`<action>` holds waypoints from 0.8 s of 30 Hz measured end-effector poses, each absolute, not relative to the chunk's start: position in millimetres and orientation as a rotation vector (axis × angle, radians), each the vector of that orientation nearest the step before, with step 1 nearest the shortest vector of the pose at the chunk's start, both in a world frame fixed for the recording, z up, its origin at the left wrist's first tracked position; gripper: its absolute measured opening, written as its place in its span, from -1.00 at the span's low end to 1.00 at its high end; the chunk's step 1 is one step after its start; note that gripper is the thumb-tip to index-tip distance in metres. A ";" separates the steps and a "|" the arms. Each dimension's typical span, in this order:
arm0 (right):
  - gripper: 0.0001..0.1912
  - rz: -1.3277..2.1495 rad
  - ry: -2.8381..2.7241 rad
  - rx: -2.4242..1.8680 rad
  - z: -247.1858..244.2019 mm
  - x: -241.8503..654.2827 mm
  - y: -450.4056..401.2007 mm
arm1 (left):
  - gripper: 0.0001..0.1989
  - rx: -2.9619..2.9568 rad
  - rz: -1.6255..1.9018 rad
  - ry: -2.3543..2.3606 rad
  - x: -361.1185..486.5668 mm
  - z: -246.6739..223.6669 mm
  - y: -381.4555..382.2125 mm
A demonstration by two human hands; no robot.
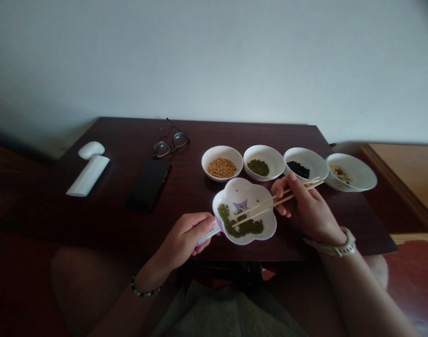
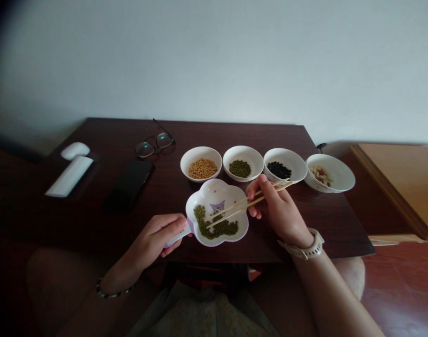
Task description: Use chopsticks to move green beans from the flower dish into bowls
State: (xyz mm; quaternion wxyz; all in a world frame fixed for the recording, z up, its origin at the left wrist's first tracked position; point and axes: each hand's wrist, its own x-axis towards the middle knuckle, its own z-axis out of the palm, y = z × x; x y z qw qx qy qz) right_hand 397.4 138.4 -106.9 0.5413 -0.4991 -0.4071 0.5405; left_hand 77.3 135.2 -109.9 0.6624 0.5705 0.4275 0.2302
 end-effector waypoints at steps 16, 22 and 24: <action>-0.40 1.204 -0.917 -1.141 -106.7 395.5 138.2 | -0.50 1.289 0.527 0.957 76.9 -110.7 135.3; -0.43 1.283 -0.923 -1.123 -107.2 397.4 137.4 | -0.50 1.285 0.531 0.943 76.1 -110.6 135.6; -0.43 1.269 -0.947 -1.137 -108.2 397.5 136.6 | -0.49 1.284 0.530 0.944 76.2 -110.3 135.9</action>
